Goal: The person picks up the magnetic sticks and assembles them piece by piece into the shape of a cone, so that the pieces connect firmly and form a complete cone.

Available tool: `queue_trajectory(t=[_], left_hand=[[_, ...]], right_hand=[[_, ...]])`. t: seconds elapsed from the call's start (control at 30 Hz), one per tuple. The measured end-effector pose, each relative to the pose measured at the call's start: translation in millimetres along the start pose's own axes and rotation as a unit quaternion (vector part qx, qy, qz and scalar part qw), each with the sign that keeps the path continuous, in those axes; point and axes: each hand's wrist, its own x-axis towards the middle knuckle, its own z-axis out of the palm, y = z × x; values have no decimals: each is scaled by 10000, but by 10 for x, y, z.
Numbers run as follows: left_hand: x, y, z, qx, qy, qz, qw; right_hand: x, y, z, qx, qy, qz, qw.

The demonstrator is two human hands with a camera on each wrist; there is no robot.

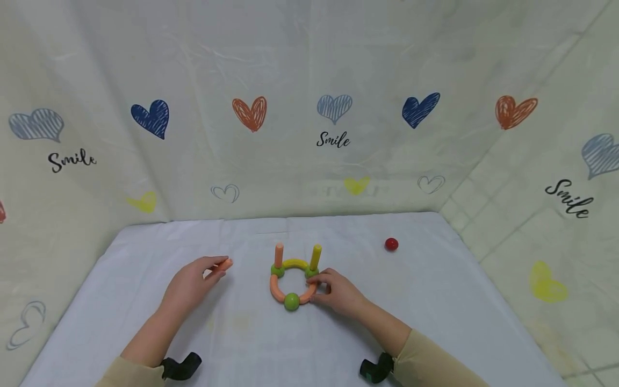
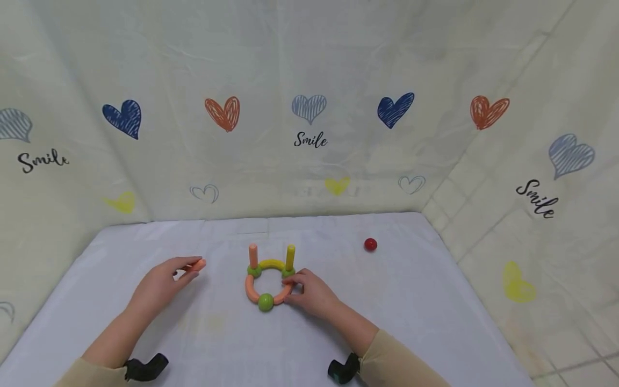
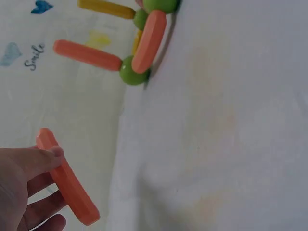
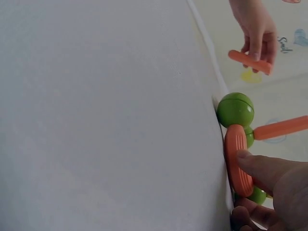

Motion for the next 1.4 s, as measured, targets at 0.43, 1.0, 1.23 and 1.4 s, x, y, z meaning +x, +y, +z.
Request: queue_trajectory(t=[0.43,1.0,1.23,1.4], left_hand=[[-149,626,312,-1187,-32,-63,9929],[-132,1098,690,-2322,-28,521,9713],[-136,1120,742,-2171,-197,573,9743],[-121,1103,788,-2045,-155,664,9765]], right_hand=[[-3,-20,9,23,25,77,10000],[-4,-11,30,38,107,-143,9998],[-7,-11,23,4,170,-212,9996],[-3,-3,16,23,193,-225,9996]])
